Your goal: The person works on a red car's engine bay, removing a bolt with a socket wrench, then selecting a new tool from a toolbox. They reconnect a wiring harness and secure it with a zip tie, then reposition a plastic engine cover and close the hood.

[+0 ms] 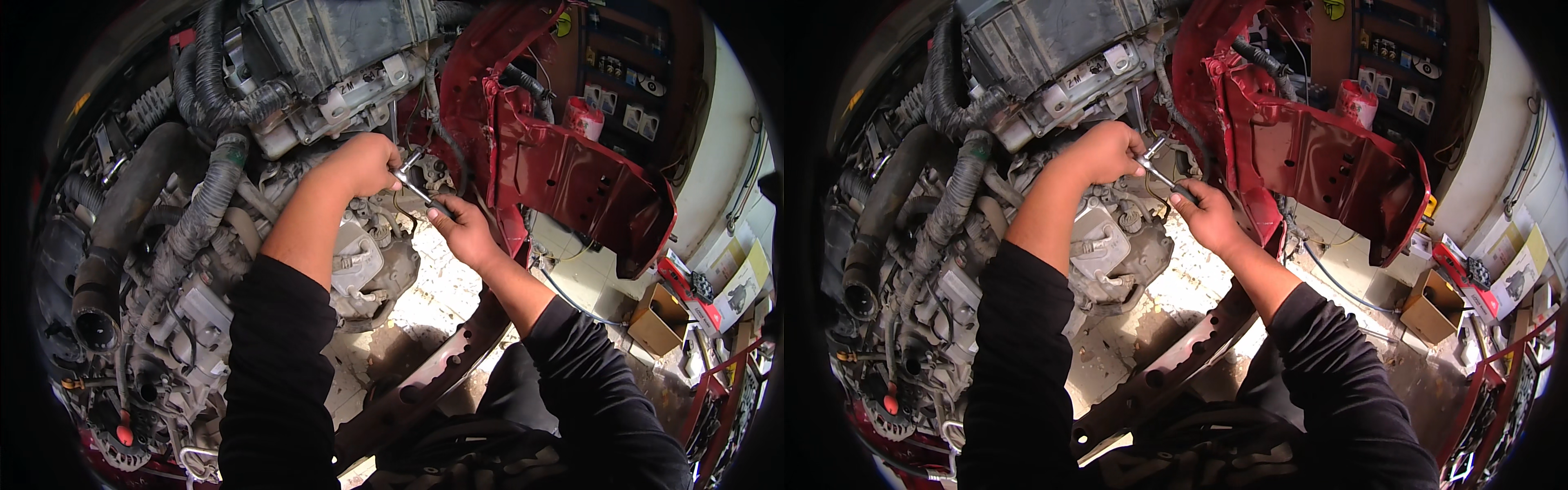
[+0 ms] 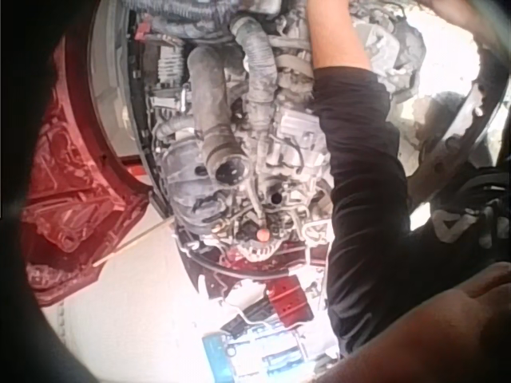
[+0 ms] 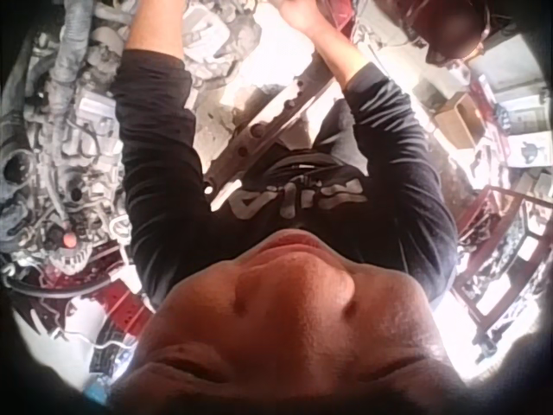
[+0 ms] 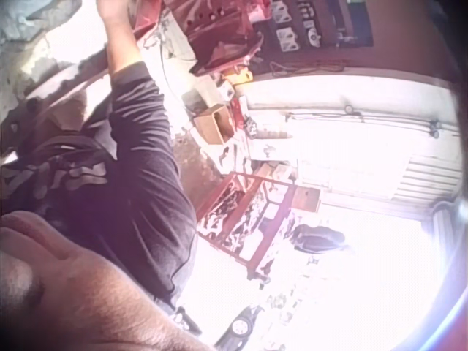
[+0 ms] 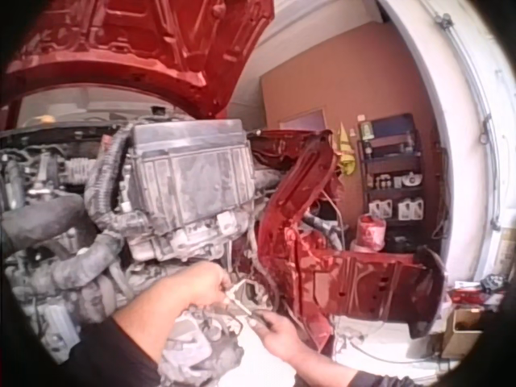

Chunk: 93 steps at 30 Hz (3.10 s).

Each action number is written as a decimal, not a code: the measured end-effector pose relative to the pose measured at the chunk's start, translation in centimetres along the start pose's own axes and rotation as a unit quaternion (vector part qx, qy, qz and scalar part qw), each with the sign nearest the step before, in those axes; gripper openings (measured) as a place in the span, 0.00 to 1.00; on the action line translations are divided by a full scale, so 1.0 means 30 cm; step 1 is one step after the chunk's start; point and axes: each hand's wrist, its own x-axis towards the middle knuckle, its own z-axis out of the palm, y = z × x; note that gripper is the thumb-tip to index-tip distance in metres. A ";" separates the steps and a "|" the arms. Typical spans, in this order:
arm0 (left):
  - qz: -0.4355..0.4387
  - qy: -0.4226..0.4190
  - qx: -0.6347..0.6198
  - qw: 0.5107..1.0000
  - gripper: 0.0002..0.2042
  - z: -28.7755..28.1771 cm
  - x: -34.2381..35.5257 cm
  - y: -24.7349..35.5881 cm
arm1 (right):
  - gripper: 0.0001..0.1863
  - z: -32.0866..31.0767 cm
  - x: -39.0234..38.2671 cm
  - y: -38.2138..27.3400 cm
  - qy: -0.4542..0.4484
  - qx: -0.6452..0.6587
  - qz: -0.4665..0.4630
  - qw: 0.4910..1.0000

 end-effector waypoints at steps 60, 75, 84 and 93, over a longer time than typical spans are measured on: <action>0.121 0.118 0.126 0.977 0.11 0.024 -0.035 -0.014 | 0.14 0.056 0.029 -0.297 0.053 -0.351 -0.094 0.930; 0.090 0.104 0.145 0.980 0.12 0.019 -0.037 -0.014 | 0.17 0.025 0.028 -0.200 -0.161 -0.340 0.008 0.927; 0.087 0.103 0.187 0.973 0.13 0.028 -0.033 -0.019 | 0.18 -0.039 -0.081 -0.331 0.036 -0.282 -0.117 0.952; 0.048 0.081 0.191 0.977 0.13 0.026 -0.033 -0.021 | 0.10 -0.113 -0.034 -0.353 -0.099 0.124 0.175 0.972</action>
